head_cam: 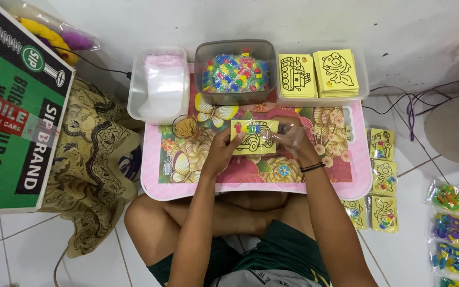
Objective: The person assembles small toy kits by placing a printed card and a plastic animal figurine into a clear plastic bag and sealing it.
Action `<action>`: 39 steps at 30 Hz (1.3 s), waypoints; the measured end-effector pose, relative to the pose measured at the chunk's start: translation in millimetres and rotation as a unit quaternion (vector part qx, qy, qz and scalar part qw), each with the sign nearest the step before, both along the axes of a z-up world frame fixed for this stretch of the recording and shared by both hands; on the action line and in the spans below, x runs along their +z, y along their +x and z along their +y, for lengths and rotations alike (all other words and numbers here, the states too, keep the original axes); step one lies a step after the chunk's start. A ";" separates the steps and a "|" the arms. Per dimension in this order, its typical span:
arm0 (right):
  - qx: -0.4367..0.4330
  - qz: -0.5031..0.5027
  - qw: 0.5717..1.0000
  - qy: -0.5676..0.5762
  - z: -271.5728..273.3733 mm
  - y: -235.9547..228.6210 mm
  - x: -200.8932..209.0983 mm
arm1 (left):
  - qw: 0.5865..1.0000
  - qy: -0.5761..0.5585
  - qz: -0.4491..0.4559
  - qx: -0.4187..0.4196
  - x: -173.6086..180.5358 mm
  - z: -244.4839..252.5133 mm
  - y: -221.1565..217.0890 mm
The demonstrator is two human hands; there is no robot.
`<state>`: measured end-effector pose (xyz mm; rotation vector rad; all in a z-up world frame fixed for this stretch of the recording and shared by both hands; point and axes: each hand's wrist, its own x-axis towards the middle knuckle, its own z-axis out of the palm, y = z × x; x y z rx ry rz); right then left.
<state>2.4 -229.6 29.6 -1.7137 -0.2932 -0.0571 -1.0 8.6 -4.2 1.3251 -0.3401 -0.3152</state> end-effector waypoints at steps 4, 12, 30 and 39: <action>-0.030 0.026 0.999 0.030 11.3 -10.9 -4.8 | 1.000 -0.009 -0.009 0.010 -10.7 -2.2 -1.6; -0.412 -0.253 0.874 -0.048 17.0 1.2 29.6 | 0.993 -0.032 -0.013 0.116 -4.6 -6.5 -6.6; 0.112 -0.244 0.832 -0.486 195.0 31.3 42.3 | 0.990 -0.041 -0.025 0.134 -54.3 23.6 -1.1; 0.116 -0.221 0.839 -0.484 185.2 21.0 58.4 | 0.992 -0.031 -0.020 0.122 -66.3 17.0 1.4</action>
